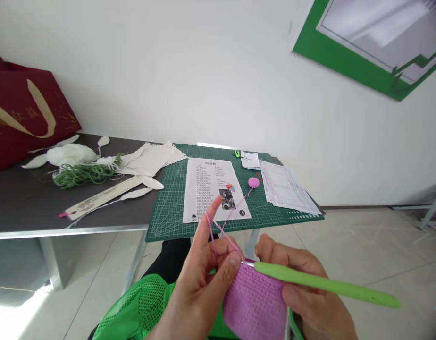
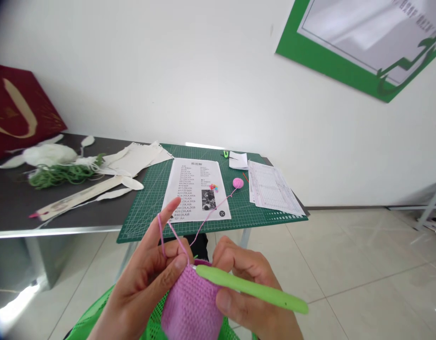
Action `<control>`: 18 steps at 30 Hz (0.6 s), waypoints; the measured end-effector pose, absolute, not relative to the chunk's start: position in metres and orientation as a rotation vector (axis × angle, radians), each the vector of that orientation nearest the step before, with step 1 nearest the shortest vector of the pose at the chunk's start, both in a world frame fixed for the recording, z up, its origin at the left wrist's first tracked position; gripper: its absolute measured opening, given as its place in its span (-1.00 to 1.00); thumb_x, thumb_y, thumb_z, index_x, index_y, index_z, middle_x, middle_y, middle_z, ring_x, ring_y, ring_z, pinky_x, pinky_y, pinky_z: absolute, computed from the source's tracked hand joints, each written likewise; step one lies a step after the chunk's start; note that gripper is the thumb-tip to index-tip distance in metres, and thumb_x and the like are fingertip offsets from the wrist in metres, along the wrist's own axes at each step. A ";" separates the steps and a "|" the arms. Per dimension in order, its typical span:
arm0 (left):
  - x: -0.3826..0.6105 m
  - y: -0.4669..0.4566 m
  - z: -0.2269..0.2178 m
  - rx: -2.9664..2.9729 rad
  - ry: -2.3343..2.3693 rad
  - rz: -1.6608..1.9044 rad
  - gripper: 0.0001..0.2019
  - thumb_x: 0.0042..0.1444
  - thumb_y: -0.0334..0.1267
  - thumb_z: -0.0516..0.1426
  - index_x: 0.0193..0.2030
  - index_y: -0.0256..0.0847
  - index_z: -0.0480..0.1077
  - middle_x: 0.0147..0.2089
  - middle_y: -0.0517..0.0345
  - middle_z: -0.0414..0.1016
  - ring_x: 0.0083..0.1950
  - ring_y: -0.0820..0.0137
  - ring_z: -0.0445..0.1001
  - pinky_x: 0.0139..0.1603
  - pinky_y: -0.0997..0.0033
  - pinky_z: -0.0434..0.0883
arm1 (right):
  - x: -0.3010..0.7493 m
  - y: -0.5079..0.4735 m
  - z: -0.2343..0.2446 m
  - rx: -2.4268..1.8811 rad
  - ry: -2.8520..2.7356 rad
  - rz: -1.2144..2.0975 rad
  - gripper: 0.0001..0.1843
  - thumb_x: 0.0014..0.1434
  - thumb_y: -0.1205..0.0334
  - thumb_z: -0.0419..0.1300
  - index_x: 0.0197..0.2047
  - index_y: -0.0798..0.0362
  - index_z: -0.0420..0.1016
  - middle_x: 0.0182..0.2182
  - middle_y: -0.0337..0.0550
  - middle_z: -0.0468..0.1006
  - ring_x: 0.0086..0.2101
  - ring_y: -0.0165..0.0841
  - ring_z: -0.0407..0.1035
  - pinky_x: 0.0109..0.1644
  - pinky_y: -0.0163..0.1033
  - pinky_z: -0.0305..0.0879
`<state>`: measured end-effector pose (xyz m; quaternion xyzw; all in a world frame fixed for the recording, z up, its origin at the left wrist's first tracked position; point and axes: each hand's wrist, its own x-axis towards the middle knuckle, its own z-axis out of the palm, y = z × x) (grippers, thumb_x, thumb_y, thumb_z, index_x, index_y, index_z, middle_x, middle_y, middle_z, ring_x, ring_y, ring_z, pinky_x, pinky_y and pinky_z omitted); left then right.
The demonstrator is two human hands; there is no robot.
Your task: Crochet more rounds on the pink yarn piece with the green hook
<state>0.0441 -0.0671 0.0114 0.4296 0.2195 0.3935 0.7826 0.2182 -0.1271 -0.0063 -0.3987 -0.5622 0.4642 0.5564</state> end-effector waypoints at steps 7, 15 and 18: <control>0.044 -0.062 0.012 0.903 0.456 0.916 -0.28 0.40 -0.20 0.14 0.55 0.12 -0.17 -0.42 0.32 0.32 -0.45 0.47 0.09 -0.42 0.44 0.05 | 0.219 -0.117 -0.016 -0.869 -1.351 1.073 -0.57 0.11 -0.09 0.34 -0.47 -0.01 0.24 -0.47 -0.23 0.21 -0.35 -0.32 0.15 -0.28 -0.21 0.16; 0.041 -0.069 0.011 0.974 0.571 0.993 -0.25 0.39 -0.14 0.14 0.55 0.21 -0.21 -0.36 0.26 0.39 -0.42 0.43 0.17 -0.43 0.44 0.11 | 0.209 -0.118 -0.008 -0.956 -1.343 1.065 -0.63 0.19 -0.11 0.30 -0.37 -0.01 0.36 -0.39 -0.22 0.28 -0.35 -0.35 0.19 -0.27 -0.21 0.18; 0.041 -0.076 0.011 1.042 0.638 1.034 -0.22 0.39 -0.10 0.14 0.56 0.23 -0.26 -0.39 0.27 0.40 -0.44 0.41 0.16 -0.47 0.42 0.13 | 0.204 -0.118 -0.003 -0.966 -1.370 1.044 -0.62 0.18 -0.08 0.31 -0.41 -0.01 0.32 -0.42 -0.25 0.28 -0.34 -0.36 0.20 -0.25 -0.22 0.18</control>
